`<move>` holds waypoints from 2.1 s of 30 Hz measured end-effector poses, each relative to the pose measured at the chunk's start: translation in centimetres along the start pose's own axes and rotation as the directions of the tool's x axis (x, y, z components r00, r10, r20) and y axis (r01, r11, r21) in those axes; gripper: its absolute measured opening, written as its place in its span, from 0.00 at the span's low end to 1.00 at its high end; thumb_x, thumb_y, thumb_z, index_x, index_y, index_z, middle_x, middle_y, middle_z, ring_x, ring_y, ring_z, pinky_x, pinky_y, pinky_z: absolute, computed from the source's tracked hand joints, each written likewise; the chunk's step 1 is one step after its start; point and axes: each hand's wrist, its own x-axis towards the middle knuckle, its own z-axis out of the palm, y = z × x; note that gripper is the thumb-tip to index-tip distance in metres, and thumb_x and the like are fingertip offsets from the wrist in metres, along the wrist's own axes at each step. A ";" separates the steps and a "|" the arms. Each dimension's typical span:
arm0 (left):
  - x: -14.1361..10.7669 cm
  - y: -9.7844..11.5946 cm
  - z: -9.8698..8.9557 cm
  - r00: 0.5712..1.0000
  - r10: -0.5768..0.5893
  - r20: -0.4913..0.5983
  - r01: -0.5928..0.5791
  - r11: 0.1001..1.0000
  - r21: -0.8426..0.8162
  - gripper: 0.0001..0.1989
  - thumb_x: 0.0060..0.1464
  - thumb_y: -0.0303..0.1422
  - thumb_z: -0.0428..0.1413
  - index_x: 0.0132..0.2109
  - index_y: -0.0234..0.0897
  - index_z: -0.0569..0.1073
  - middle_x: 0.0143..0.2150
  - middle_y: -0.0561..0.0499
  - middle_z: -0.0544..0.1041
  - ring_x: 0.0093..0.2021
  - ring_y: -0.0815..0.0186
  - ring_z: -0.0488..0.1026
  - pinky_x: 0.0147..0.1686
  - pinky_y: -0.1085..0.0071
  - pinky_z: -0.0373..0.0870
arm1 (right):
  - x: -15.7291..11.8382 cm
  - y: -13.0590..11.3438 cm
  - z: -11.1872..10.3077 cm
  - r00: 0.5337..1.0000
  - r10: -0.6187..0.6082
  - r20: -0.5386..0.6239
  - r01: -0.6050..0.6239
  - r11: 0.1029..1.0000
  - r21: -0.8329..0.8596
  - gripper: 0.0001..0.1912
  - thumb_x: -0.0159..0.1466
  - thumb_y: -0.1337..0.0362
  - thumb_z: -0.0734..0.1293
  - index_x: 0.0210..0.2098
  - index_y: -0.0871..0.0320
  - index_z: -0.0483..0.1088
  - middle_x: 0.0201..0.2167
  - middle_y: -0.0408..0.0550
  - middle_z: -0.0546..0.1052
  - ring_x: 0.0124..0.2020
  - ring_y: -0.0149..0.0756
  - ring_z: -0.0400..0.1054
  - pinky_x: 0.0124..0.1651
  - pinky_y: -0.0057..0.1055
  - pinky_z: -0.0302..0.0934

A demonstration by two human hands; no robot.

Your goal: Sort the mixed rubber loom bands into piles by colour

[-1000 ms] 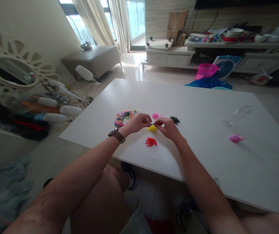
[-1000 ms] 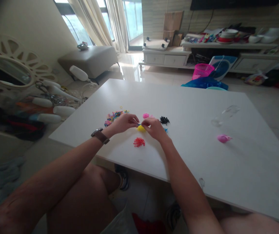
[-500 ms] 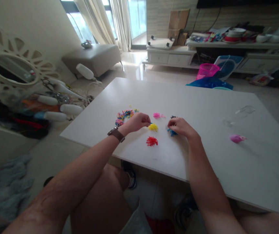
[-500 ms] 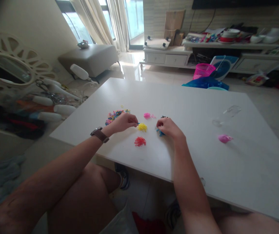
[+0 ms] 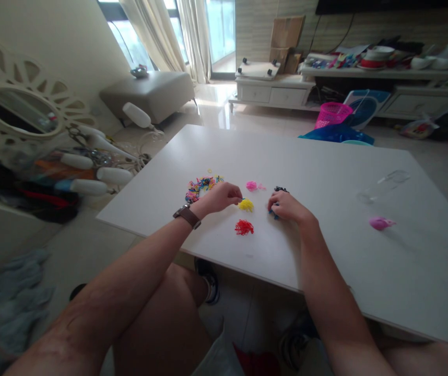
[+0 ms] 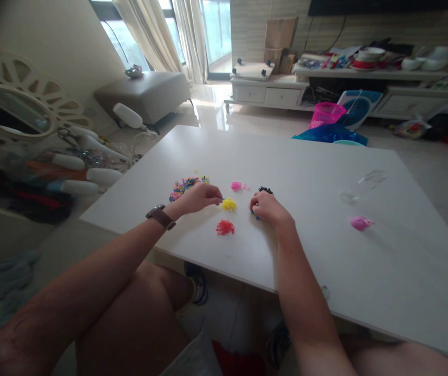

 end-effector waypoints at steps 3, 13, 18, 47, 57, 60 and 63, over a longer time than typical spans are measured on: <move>0.1 -0.1 0.2 1.000 0.013 0.009 -0.013 1.000 -0.004 0.07 0.55 0.32 0.60 0.37 0.33 0.82 0.33 0.45 0.84 0.33 0.64 0.80 0.33 0.72 0.73 | 0.1 -0.7 0.0 0.990 -0.044 -0.134 0.046 0.999 0.009 0.14 0.52 0.76 0.65 0.29 0.55 0.80 0.34 0.47 0.79 0.40 0.38 0.71 0.47 0.32 0.64; 0.1 1.0 0.9 0.995 0.095 0.041 -0.095 0.995 0.016 0.07 0.56 0.28 0.60 0.37 0.33 0.83 0.31 0.48 0.83 0.30 0.66 0.78 0.32 0.73 0.69 | -0.2 -5.4 0.3 0.961 -0.151 -0.231 0.239 0.874 0.423 0.09 0.61 0.57 0.73 0.36 0.55 0.79 0.34 0.45 0.82 0.35 0.36 0.74 0.37 0.32 0.64; 0.2 1.2 1.4 0.993 0.100 0.063 -0.099 0.995 -0.014 0.06 0.57 0.28 0.60 0.37 0.33 0.83 0.31 0.48 0.83 0.31 0.66 0.79 0.32 0.74 0.70 | -0.1 -5.6 0.4 0.953 -0.171 -0.249 0.265 0.869 0.418 0.08 0.62 0.58 0.71 0.32 0.55 0.80 0.27 0.43 0.80 0.30 0.34 0.72 0.36 0.31 0.63; -0.6 -1.3 -3.2 0.976 -0.084 -0.200 0.097 0.994 0.058 0.06 0.55 0.30 0.60 0.39 0.34 0.80 0.34 0.46 0.83 0.33 0.65 0.80 0.35 0.72 0.73 | -0.2 -0.5 -0.8 1.000 0.006 0.008 -0.006 1.000 0.013 0.13 0.52 0.75 0.64 0.30 0.57 0.80 0.35 0.48 0.79 0.39 0.36 0.70 0.44 0.27 0.62; -3.0 -6.0 -7.5 0.758 -0.400 -0.515 0.396 0.910 -0.124 0.09 0.44 0.33 0.64 0.34 0.32 0.81 0.28 0.46 0.80 0.30 0.62 0.78 0.30 0.70 0.70 | 0.1 -0.6 -0.2 0.996 -0.037 -0.082 0.038 0.999 0.006 0.13 0.52 0.76 0.64 0.28 0.57 0.79 0.34 0.48 0.78 0.38 0.37 0.70 0.44 0.29 0.62; -3.8 -7.3 -8.0 0.734 -0.461 -0.499 0.449 0.880 -0.153 0.10 0.40 0.33 0.65 0.32 0.32 0.82 0.27 0.46 0.80 0.28 0.63 0.76 0.28 0.71 0.68 | 0.3 -0.4 0.1 0.989 -0.052 -0.138 0.051 0.999 -0.007 0.14 0.52 0.76 0.64 0.30 0.57 0.79 0.34 0.48 0.76 0.38 0.37 0.69 0.45 0.30 0.61; -4.5 -8.0 -7.9 0.755 -0.477 -0.451 0.484 0.868 -0.108 0.10 0.37 0.33 0.66 0.30 0.33 0.82 0.27 0.46 0.80 0.28 0.64 0.75 0.28 0.71 0.67 | 0.4 -0.3 0.3 0.986 -0.055 -0.158 0.053 0.998 -0.012 0.13 0.53 0.75 0.64 0.30 0.57 0.79 0.34 0.48 0.75 0.37 0.36 0.69 0.45 0.30 0.61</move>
